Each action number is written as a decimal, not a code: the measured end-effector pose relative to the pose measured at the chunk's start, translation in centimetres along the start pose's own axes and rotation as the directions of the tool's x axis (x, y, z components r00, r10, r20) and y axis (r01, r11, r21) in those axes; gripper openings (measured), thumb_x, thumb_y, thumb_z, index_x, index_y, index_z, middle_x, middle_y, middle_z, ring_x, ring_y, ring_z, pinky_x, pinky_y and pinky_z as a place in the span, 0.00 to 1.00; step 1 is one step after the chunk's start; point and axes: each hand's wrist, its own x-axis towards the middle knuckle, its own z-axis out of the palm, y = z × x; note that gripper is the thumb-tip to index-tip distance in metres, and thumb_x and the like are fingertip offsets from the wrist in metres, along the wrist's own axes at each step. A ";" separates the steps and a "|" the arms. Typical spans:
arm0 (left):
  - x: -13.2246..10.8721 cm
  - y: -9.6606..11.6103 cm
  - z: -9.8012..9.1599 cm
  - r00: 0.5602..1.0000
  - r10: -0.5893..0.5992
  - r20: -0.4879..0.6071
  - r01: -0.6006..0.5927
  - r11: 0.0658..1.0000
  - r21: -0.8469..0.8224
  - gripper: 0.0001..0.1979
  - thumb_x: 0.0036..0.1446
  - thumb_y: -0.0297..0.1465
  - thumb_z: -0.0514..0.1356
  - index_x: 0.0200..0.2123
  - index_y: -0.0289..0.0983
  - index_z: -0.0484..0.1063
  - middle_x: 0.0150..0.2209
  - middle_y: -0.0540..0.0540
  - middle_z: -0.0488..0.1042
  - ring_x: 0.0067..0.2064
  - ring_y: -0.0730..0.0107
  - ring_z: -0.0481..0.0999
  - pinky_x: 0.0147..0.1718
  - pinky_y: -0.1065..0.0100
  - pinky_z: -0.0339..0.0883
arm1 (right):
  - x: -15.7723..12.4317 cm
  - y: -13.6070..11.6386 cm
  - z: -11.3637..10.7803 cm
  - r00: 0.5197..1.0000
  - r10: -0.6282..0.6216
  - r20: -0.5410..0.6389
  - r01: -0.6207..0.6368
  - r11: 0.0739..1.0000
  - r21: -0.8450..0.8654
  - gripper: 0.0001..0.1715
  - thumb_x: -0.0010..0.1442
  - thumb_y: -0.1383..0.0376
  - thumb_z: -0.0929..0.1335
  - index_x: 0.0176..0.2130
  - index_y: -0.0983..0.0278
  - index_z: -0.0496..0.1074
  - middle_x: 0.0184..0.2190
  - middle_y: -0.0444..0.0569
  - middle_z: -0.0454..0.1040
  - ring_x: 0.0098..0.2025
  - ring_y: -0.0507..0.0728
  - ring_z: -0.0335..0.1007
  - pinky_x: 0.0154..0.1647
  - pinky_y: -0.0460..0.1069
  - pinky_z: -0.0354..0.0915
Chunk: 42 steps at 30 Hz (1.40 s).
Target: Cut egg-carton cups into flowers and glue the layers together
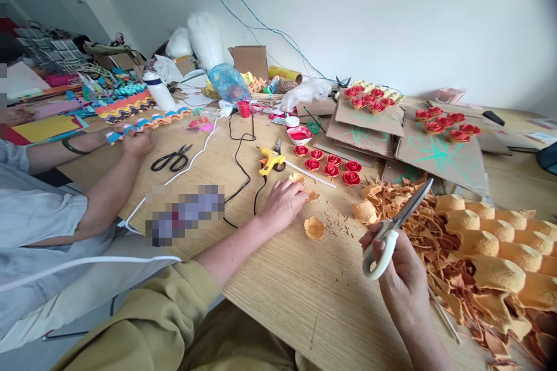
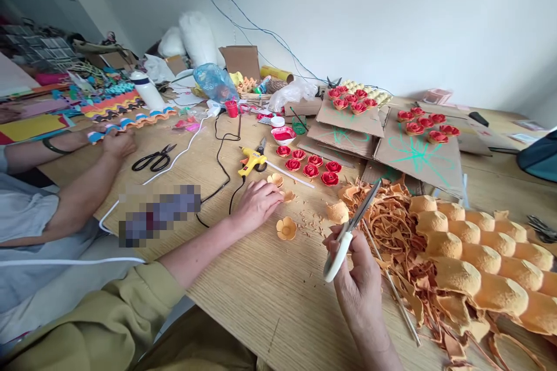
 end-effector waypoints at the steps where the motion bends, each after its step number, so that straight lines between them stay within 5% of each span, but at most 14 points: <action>1: -0.1 -0.1 0.1 1.000 -0.002 -0.018 0.002 1.000 -0.025 0.09 0.65 0.27 0.55 0.40 0.38 0.76 0.40 0.44 0.76 0.45 0.58 0.70 0.42 0.60 0.59 | 0.0 0.1 0.0 1.000 -0.002 0.005 0.002 1.000 -0.002 0.17 0.64 0.49 0.66 0.40 0.59 0.70 0.36 0.47 0.72 0.37 0.57 0.68 0.35 0.49 0.63; 9: -0.7 -0.4 -0.4 0.963 -0.124 -0.238 0.029 0.930 -0.367 0.07 0.63 0.26 0.58 0.39 0.39 0.76 0.39 0.45 0.78 0.43 0.63 0.74 0.45 0.61 0.65 | 0.0 0.9 -0.1 0.999 -0.005 0.039 0.005 1.000 0.008 0.15 0.66 0.52 0.64 0.45 0.59 0.69 0.38 0.49 0.72 0.38 0.57 0.68 0.36 0.49 0.66; 14: -1.3 0.5 -2.0 0.950 0.073 -0.304 -0.148 0.961 -0.233 0.05 0.62 0.26 0.60 0.37 0.39 0.76 0.36 0.49 0.80 0.39 0.66 0.73 0.43 0.61 0.62 | 0.1 0.8 0.2 0.999 0.017 0.032 -0.017 1.000 -0.006 0.12 0.67 0.54 0.64 0.44 0.59 0.68 0.37 0.47 0.72 0.39 0.55 0.69 0.37 0.48 0.67; 18: -2.3 1.7 -2.8 0.930 0.279 -0.239 -0.301 0.952 -0.061 0.05 0.61 0.26 0.60 0.37 0.40 0.76 0.35 0.51 0.80 0.39 0.66 0.71 0.43 0.59 0.59 | 0.1 0.8 0.2 0.999 0.002 0.036 -0.002 1.000 -0.003 0.12 0.68 0.55 0.63 0.45 0.59 0.68 0.38 0.47 0.71 0.39 0.55 0.69 0.40 0.49 0.67; 22: -3.0 2.3 -2.8 0.912 0.364 -0.191 -0.365 0.930 0.030 0.05 0.62 0.25 0.60 0.39 0.39 0.75 0.36 0.51 0.80 0.38 0.67 0.69 0.44 0.59 0.57 | 0.1 0.8 0.3 0.999 -0.024 0.049 0.025 1.000 -0.008 0.12 0.68 0.56 0.62 0.45 0.60 0.68 0.39 0.48 0.71 0.40 0.56 0.69 0.40 0.50 0.67; 42: -3.5 2.5 -1.7 0.927 0.374 -0.001 -0.374 0.927 -0.040 0.06 0.64 0.26 0.57 0.39 0.38 0.74 0.35 0.49 0.77 0.40 0.66 0.69 0.48 0.55 0.55 | 0.2 0.7 0.3 0.998 -0.020 0.067 0.026 0.996 -0.084 0.09 0.67 0.58 0.64 0.41 0.60 0.69 0.37 0.46 0.74 0.37 0.54 0.69 0.35 0.47 0.65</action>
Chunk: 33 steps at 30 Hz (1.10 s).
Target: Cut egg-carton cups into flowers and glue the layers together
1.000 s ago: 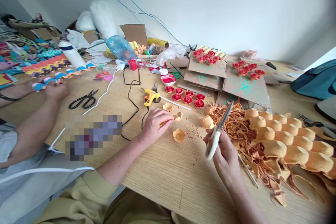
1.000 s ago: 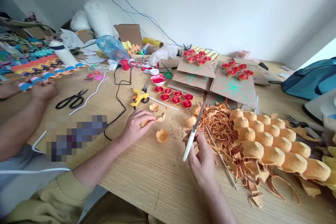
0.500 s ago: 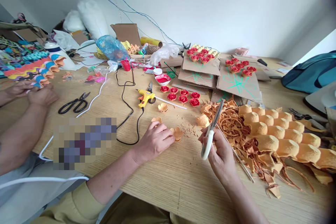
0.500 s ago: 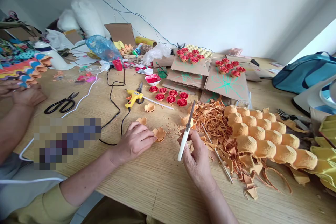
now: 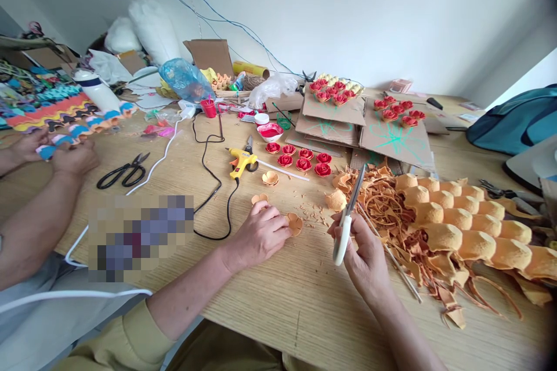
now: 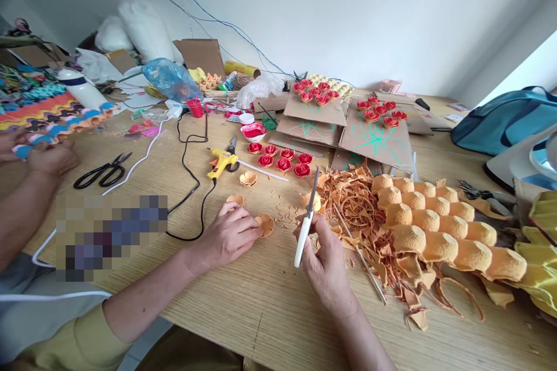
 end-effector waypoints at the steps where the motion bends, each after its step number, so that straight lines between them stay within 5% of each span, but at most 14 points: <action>1: 0.0 0.0 0.0 1.000 -0.003 0.005 0.003 1.000 -0.011 0.06 0.64 0.26 0.56 0.39 0.38 0.74 0.35 0.48 0.77 0.40 0.65 0.69 0.49 0.55 0.55 | 0.0 0.0 0.0 1.000 0.002 0.004 -0.002 1.000 0.001 0.09 0.67 0.58 0.64 0.41 0.60 0.69 0.37 0.46 0.74 0.37 0.54 0.70 0.34 0.47 0.64; 7: 0.1 0.0 -0.2 0.991 -0.124 -0.050 0.117 0.985 -0.127 0.07 0.62 0.31 0.59 0.43 0.39 0.73 0.41 0.45 0.76 0.43 0.61 0.69 0.50 0.53 0.58 | 0.0 -0.4 0.0 1.000 -0.001 0.007 0.001 1.000 0.012 0.09 0.67 0.58 0.63 0.38 0.60 0.69 0.36 0.46 0.74 0.37 0.54 0.69 0.35 0.47 0.64; 15: 0.6 0.1 0.4 0.980 -0.195 0.029 0.196 0.945 -0.262 0.31 0.59 0.39 0.64 0.62 0.37 0.60 0.59 0.38 0.70 0.58 0.53 0.68 0.57 0.50 0.60 | -0.1 -0.3 0.1 1.000 -0.005 0.009 0.005 1.000 -0.002 0.10 0.67 0.58 0.63 0.38 0.61 0.69 0.38 0.47 0.74 0.39 0.55 0.69 0.36 0.48 0.65; 22: 0.7 0.6 1.3 0.969 -0.245 0.020 0.236 0.904 -0.356 0.29 0.59 0.30 0.64 0.61 0.38 0.60 0.54 0.40 0.73 0.54 0.58 0.73 0.53 0.53 0.69 | 0.2 -0.5 0.6 0.999 0.011 0.030 -0.009 0.998 -0.069 0.09 0.64 0.57 0.66 0.38 0.61 0.68 0.33 0.46 0.72 0.35 0.55 0.68 0.34 0.48 0.64; 33: 1.1 1.6 0.5 0.976 -0.217 -0.019 0.159 0.769 -0.619 0.32 0.55 0.28 0.68 0.61 0.40 0.60 0.55 0.41 0.72 0.57 0.61 0.72 0.55 0.59 0.70 | 0.2 0.5 1.7 0.982 0.122 0.144 -0.120 0.993 -0.021 0.10 0.61 0.58 0.69 0.40 0.60 0.69 0.34 0.46 0.75 0.38 0.57 0.70 0.40 0.51 0.65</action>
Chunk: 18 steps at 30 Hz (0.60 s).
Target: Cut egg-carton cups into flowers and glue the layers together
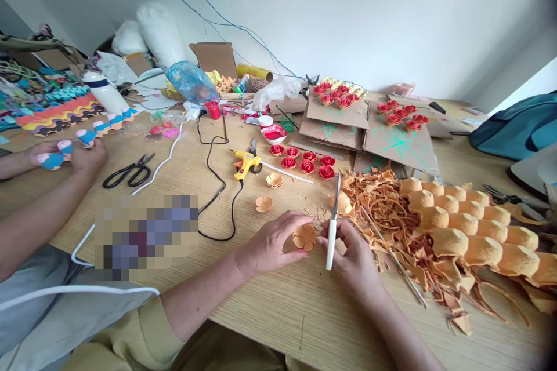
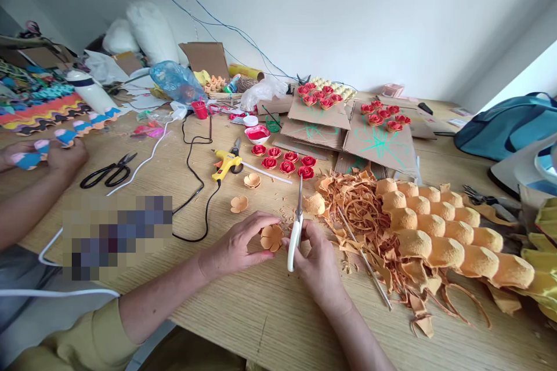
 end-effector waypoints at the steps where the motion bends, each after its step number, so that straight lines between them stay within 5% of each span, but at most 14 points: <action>1: 0.0 0.0 0.0 1.000 0.006 0.003 -0.006 1.000 -0.007 0.32 0.55 0.29 0.68 0.60 0.40 0.60 0.54 0.40 0.72 0.57 0.61 0.72 0.55 0.59 0.70 | 0.0 0.0 0.0 1.000 0.007 0.007 -0.007 1.000 0.027 0.11 0.61 0.57 0.69 0.41 0.60 0.69 0.34 0.46 0.75 0.38 0.57 0.71 0.40 0.51 0.66; 18: -0.3 -0.5 0.2 1.000 0.017 -0.024 -0.017 1.000 0.010 0.29 0.58 0.35 0.66 0.62 0.39 0.64 0.57 0.38 0.73 0.58 0.58 0.73 0.57 0.57 0.71 | 0.1 -0.3 -0.1 1.000 0.006 -0.013 -0.005 0.999 0.046 0.12 0.60 0.57 0.69 0.40 0.61 0.69 0.34 0.46 0.74 0.36 0.57 0.70 0.40 0.51 0.66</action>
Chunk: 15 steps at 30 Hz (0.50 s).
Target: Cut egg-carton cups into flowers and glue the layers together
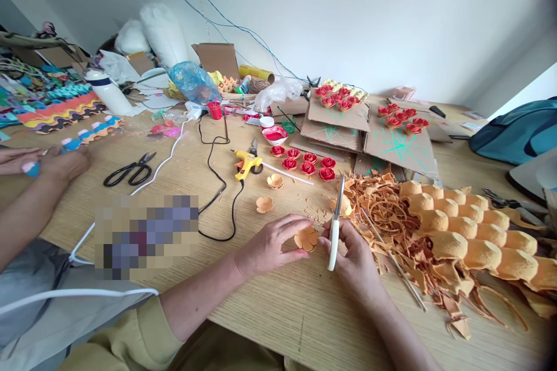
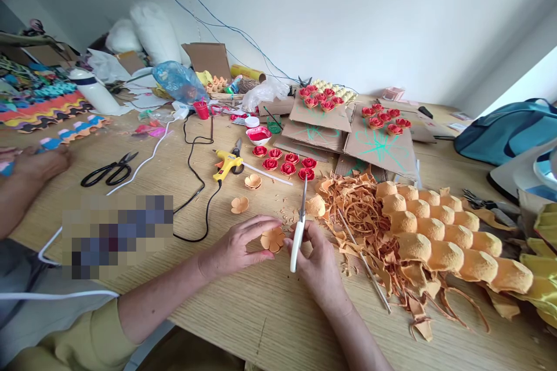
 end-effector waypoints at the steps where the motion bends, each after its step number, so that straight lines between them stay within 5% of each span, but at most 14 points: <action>1: 0.0 0.0 0.0 1.000 0.006 -0.007 -0.006 1.000 0.001 0.30 0.58 0.35 0.66 0.62 0.39 0.63 0.57 0.38 0.73 0.59 0.59 0.73 0.57 0.57 0.71 | 0.0 0.0 -0.1 1.000 -0.003 -0.002 0.003 1.000 -0.005 0.12 0.60 0.57 0.69 0.40 0.61 0.68 0.34 0.45 0.74 0.36 0.57 0.69 0.40 0.51 0.66; 7: 0.0 -0.4 0.2 0.999 -0.004 -0.050 0.002 0.999 -0.049 0.31 0.58 0.31 0.66 0.63 0.41 0.62 0.58 0.39 0.73 0.59 0.59 0.73 0.57 0.55 0.71 | -0.1 0.2 -0.1 1.000 0.007 -0.005 -0.007 1.000 -0.008 0.12 0.60 0.57 0.69 0.41 0.60 0.69 0.35 0.47 0.75 0.38 0.57 0.70 0.40 0.51 0.66; 15: -0.3 -0.2 0.6 0.981 -0.194 0.009 0.193 0.973 -0.126 0.34 0.49 0.31 0.72 0.59 0.40 0.65 0.53 0.39 0.76 0.50 0.60 0.78 0.45 0.62 0.74 | -0.1 -0.2 0.2 0.996 -0.069 -0.049 0.069 0.998 -0.005 0.09 0.59 0.60 0.69 0.40 0.60 0.68 0.35 0.46 0.75 0.39 0.58 0.71 0.43 0.53 0.67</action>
